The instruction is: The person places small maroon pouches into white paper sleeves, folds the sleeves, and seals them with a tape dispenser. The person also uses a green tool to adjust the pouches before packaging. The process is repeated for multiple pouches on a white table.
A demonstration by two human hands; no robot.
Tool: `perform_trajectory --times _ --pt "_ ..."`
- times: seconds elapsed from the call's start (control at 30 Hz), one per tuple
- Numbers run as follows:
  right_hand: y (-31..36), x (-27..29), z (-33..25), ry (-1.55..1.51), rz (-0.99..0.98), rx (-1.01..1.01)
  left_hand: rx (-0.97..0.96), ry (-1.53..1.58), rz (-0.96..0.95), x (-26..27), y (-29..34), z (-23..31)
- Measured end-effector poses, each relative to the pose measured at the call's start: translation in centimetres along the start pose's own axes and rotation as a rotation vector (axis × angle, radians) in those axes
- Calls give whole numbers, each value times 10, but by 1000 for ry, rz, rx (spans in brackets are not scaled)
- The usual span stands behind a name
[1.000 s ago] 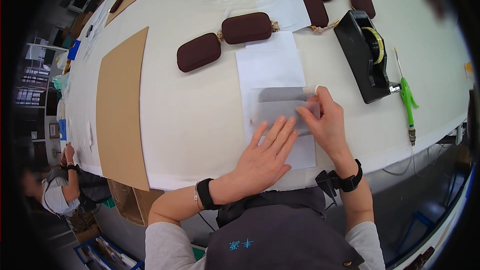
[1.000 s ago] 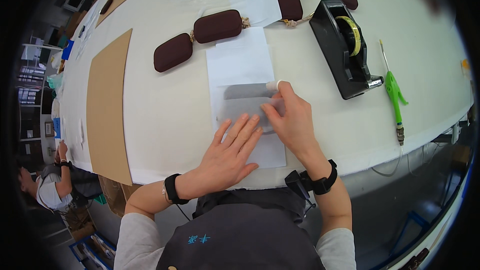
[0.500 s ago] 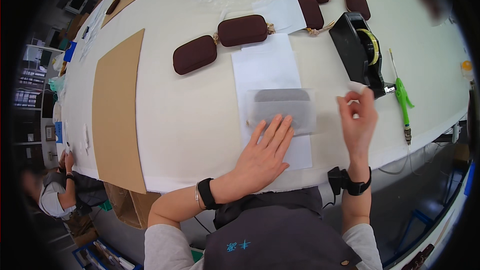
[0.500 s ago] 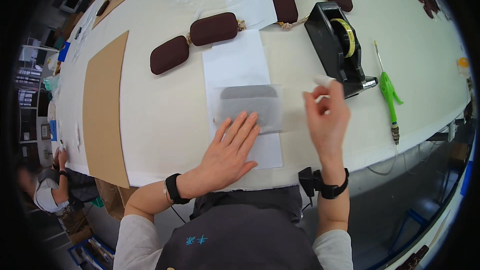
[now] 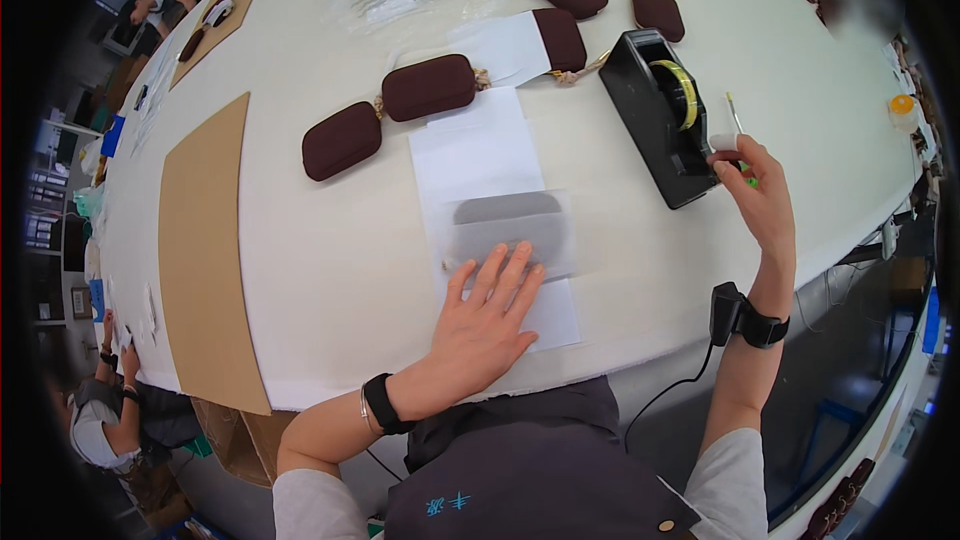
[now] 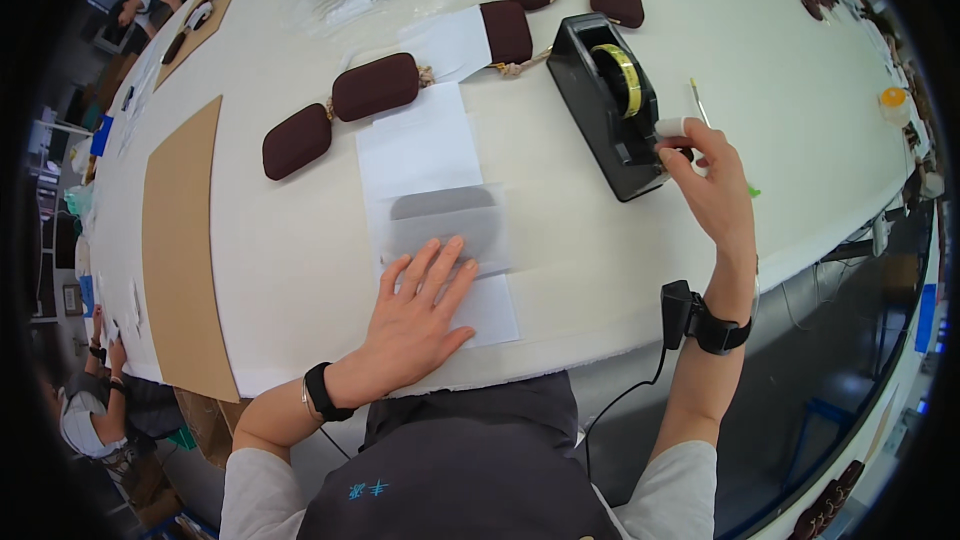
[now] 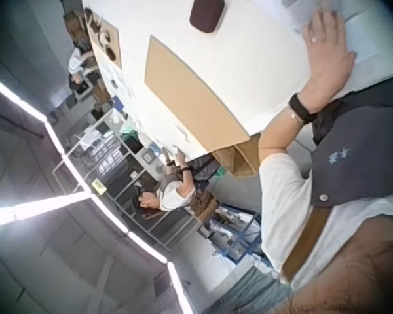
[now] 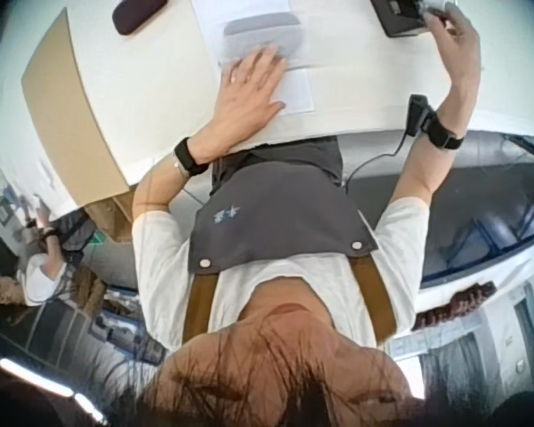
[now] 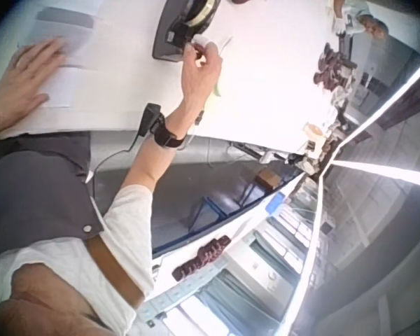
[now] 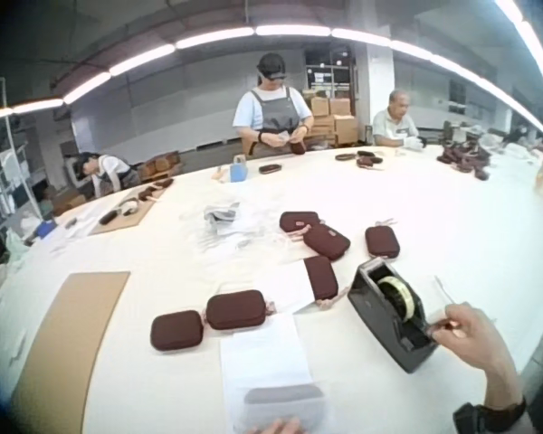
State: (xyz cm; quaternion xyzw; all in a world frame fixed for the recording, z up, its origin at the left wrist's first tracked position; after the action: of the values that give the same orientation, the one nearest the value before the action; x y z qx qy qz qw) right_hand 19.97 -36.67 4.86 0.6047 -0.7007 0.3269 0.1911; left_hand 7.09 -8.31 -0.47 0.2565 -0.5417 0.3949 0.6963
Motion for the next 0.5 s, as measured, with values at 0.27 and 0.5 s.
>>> perform_trajectory --times 0.27,0.5 --pt "13 20 -15 -135 298 -22 -9 6 51 4 -7 3" --pt "31 16 11 -25 184 -173 26 -8 27 2 -8 5"
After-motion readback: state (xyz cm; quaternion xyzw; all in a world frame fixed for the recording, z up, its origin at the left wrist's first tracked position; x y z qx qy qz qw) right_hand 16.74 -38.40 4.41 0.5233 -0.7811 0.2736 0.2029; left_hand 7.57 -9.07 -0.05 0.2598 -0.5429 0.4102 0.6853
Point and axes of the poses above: each hand's wrist, its own y-axis away from the middle knuckle, its own x-axis out of the back of the hand, z = x × y, the point moved 9 cm from there along -y, towards the middle knuckle, and after that the axes turned 5 degrees about z, right-handed, at the moved point
